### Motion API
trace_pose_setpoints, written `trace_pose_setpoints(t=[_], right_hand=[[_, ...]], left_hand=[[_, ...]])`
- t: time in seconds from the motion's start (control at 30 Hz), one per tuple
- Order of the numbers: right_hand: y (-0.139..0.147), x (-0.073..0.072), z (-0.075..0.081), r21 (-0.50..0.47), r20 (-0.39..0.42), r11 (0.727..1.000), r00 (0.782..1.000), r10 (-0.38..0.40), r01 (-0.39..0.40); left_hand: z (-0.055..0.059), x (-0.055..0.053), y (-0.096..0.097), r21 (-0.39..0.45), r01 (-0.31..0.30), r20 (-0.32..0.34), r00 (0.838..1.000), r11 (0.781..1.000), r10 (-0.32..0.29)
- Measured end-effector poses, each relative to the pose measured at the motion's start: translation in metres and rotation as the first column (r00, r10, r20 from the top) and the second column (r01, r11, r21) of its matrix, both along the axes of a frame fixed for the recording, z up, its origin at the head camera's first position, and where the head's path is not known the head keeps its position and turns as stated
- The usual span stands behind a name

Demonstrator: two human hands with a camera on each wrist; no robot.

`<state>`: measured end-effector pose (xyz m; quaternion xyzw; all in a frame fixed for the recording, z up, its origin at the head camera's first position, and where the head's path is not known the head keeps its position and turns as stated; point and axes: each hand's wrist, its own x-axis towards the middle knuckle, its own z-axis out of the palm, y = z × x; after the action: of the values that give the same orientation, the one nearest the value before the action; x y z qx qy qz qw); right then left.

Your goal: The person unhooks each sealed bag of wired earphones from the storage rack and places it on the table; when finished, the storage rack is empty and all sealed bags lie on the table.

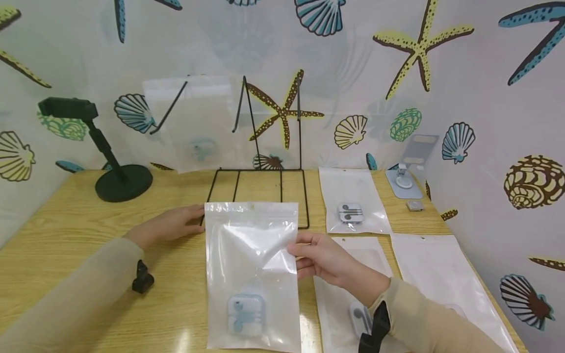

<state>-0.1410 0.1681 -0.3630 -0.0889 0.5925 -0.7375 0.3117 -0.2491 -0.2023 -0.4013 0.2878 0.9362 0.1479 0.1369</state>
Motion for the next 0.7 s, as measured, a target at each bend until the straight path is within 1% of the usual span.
trace_pose_setpoints(t=[0.17,0.33,0.43,0.53,0.7], right_hand=[[0.001,-0.004,-0.011,0.132,-0.088,0.99,0.995,-0.046,0.057],[0.002,-0.008,-0.019,0.263,-0.163,0.959,0.985,-0.059,0.102],[0.003,-0.01,-0.023,0.327,-0.198,0.939,0.979,-0.039,0.103],[0.005,-0.012,-0.026,0.368,-0.223,0.926,0.975,0.001,0.084],[0.009,-0.017,-0.03,0.447,-0.249,0.893,0.966,0.065,0.055]], left_hand=[[0.0,-0.001,-0.001,-0.007,-0.006,0.005,1.0,1.0,0.006],[-0.002,-0.002,-0.002,-0.02,-0.014,-0.001,1.0,1.0,0.014],[-0.002,-0.002,-0.002,-0.022,-0.014,-0.008,1.0,1.0,0.013],[-0.002,-0.002,-0.002,-0.026,-0.013,-0.013,1.0,1.0,0.013],[-0.004,-0.003,-0.002,-0.02,-0.021,0.0,1.0,1.0,0.021]])
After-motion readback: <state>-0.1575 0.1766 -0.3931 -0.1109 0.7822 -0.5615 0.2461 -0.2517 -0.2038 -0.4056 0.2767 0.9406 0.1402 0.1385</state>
